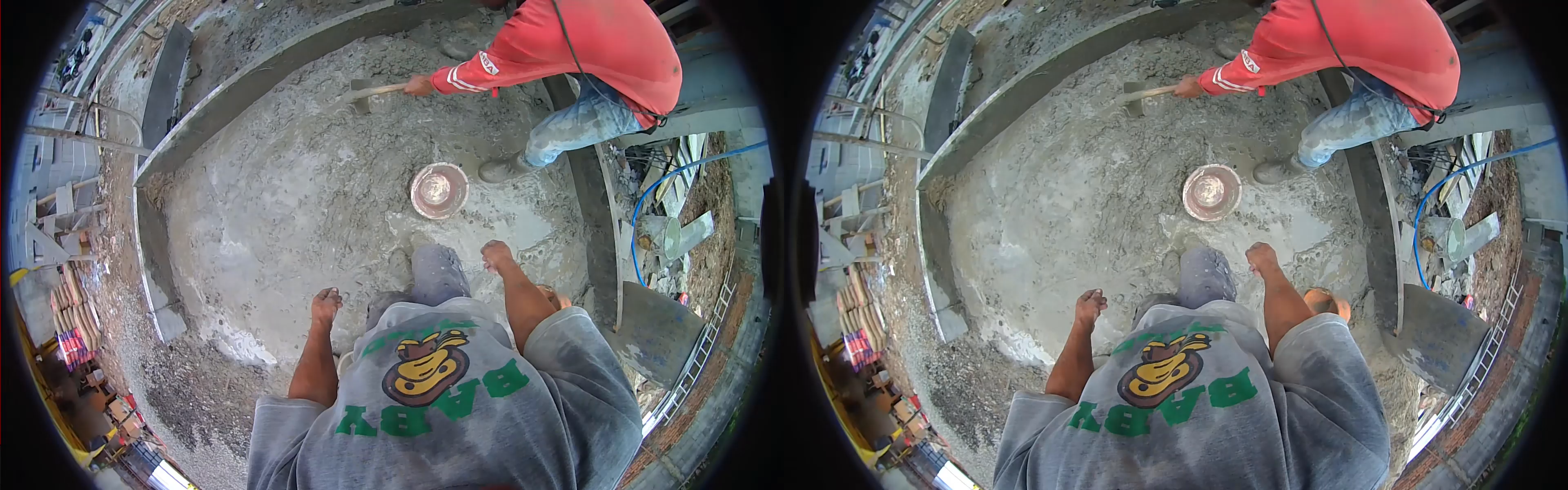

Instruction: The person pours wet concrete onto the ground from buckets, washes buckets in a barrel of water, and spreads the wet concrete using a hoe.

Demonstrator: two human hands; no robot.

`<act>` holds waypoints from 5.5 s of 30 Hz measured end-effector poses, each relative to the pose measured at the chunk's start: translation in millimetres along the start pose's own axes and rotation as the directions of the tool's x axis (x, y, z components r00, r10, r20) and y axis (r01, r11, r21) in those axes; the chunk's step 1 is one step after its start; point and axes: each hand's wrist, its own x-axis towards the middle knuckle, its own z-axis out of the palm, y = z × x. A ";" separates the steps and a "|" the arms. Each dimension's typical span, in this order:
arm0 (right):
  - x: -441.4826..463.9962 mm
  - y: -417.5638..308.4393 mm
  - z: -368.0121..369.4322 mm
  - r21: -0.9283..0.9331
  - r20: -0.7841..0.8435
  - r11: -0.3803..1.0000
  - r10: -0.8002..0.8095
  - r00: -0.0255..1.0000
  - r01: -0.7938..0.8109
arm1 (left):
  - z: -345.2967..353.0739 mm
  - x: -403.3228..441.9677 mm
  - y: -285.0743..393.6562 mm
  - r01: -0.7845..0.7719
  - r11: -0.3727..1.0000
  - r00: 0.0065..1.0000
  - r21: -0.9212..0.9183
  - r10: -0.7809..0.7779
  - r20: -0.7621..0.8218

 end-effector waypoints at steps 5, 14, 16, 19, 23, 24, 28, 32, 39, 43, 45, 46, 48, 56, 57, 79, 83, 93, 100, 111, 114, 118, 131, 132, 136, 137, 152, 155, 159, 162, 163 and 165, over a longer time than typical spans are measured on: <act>20.7 -57.8 35.6 -0.005 0.020 0.984 -0.178 0.984 0.178 | 12.1 -17.3 32.7 -0.008 0.998 1.000 -0.057 0.007 -0.014; 156.7 -86.9 136.7 -0.557 0.028 0.791 -0.288 0.957 0.254 | 8.1 -13.6 -13.4 0.108 0.950 0.971 -0.294 -0.164 -0.173; 211.4 -117.5 159.4 -0.469 -0.033 0.875 -0.158 0.987 0.124 | 14.8 18.9 -56.1 0.243 0.939 0.945 -0.241 -0.286 -0.161; 281.7 -125.6 182.3 -0.407 -0.136 0.906 -0.184 0.974 0.114 | 30.5 47.8 -90.8 0.321 0.924 0.929 -0.207 -0.350 -0.120; 310.4 -149.1 183.4 -0.209 0.094 0.975 -0.055 0.994 0.074 | 72.3 82.3 -56.1 0.280 0.892 0.941 -0.355 -0.329 -0.084; 304.6 -159.0 177.2 -0.172 0.165 0.985 0.007 0.986 0.022 | 77.2 83.5 -44.6 0.260 0.900 0.955 -0.348 -0.293 -0.043; 336.2 -99.8 157.2 -0.237 -0.029 0.961 -0.156 0.987 0.145 | 73.8 90.3 19.4 0.209 0.956 0.976 -0.206 -0.216 -0.009; 304.9 -124.4 74.1 -0.553 -0.092 0.809 -0.296 0.951 0.199 | 36.9 98.6 31.3 0.112 0.959 0.991 -0.261 -0.128 -0.046; 252.8 -193.8 28.1 0.029 -0.169 0.991 -0.125 0.978 0.132 | -30.6 118.5 141.0 -0.024 0.981 0.996 -0.190 0.007 -0.091; 230.9 -194.2 59.3 0.206 -0.262 0.971 -0.067 0.963 0.124 | -58.2 132.0 190.2 -0.051 0.985 0.999 -0.168 0.053 0.009; 147.5 -233.2 60.2 0.441 -0.291 0.887 0.000 0.957 0.134 | -73.5 148.0 206.6 -0.100 0.988 0.989 -0.116 0.112 0.099; 99.7 -252.5 59.0 0.549 -0.300 0.823 0.032 0.954 0.145 | -83.0 159.0 210.6 -0.142 0.988 0.978 -0.053 0.148 0.146; 58.2 -260.5 67.7 0.655 -0.344 0.728 0.050 0.938 0.201 | -107.6 181.7 221.2 -0.249 0.966 0.943 0.073 0.224 0.247; -107.3 -236.2 143.1 0.792 -0.582 0.426 0.307 0.753 0.438 | -263.6 267.8 310.8 -0.470 0.821 0.853 0.325 0.327 0.407; -122.3 -226.0 151.7 0.804 -0.577 0.395 0.339 0.743 0.444 | -283.5 280.5 316.8 -0.443 0.841 0.872 0.312 0.323 0.368; -205.7 -351.5 329.9 0.834 -0.464 0.201 -0.250 0.850 0.515 | -84.0 98.1 300.6 -0.627 0.682 0.470 0.375 -0.052 0.881; -199.1 -351.5 343.2 0.631 -0.407 0.628 -0.232 0.883 0.456 | -128.0 142.8 313.4 -0.561 0.634 0.690 0.532 0.002 0.724; -170.7 -187.1 385.8 0.721 -0.517 0.657 0.298 0.802 0.220 | -344.4 271.6 355.1 -0.463 0.855 0.886 0.232 0.441 0.142; -150.5 -177.7 397.1 0.421 -0.634 0.891 0.157 0.757 0.168 | -414.8 310.9 298.2 -0.204 0.933 0.972 0.296 0.228 -0.051; -148.7 -167.5 396.9 0.086 -0.549 0.989 -0.053 0.834 0.119 | -409.7 336.9 258.2 -0.111 0.973 0.992 0.201 0.097 0.075; -115.2 -113.1 427.8 0.228 -0.599 0.917 -0.134 0.789 0.328 | -380.9 329.9 264.5 -0.132 0.958 0.986 0.255 0.101 0.129; -109.8 -83.1 456.4 0.250 -0.578 0.890 -0.179 0.796 0.381 | -350.6 337.0 278.5 -0.240 0.912 0.951 0.334 0.152 0.269; -148.7 -121.4 449.9 0.467 -0.430 0.881 0.149 0.891 0.078 | -332.0 352.4 302.2 -0.306 0.851 0.943 0.426 0.211 0.256; -150.8 -123.0 449.0 0.483 -0.408 0.871 0.137 0.902 0.086 | -334.3 352.7 301.9 -0.305 0.861 0.942 0.407 0.210 0.261; -113.1 -104.0 448.2 0.356 -0.423 0.931 0.088 0.902 0.076 | -349.3 359.5 295.5 -0.288 0.869 0.948 0.403 0.200 0.245; -107.6 -100.6 447.6 0.358 -0.437 0.931 0.108 0.893 0.063 | -354.0 362.1 292.4 -0.274 0.865 0.954 0.419 0.189 0.234; -145.0 -159.9 386.5 -0.286 -0.546 0.934 -0.341 0.765 0.212 | -390.0 382.5 258.2 -0.148 0.806 0.984 0.573 0.062 0.167; -158.9 -181.9 384.5 0.542 -0.455 0.830 0.162 0.875 0.128 | -380.0 379.0 258.6 -0.165 0.796 0.981 0.582 0.072 0.181; -146.6 -157.7 406.8 0.428 -0.510 0.887 0.078 0.857 0.175 | -367.5 376.1 260.0 -0.192 0.784 0.975 0.590 0.085 0.203; -134.6 -135.3 419.8 0.395 -0.503 0.908 0.086 0.860 0.139 | -359.3 378.4 261.3 -0.208 0.780 0.972 0.590 0.099 0.211; -134.4 -131.4 423.0 0.410 -0.508 0.903 0.108 0.855 0.130 | -358.1 379.2 262.0 -0.214 0.777 0.971 0.592 0.102 0.217; -132.3 -124.8 429.6 0.428 -0.517 0.896 0.135 0.845 0.119 | -353.0 380.4 265.4 -0.228 0.773 0.968 0.592 0.113 0.226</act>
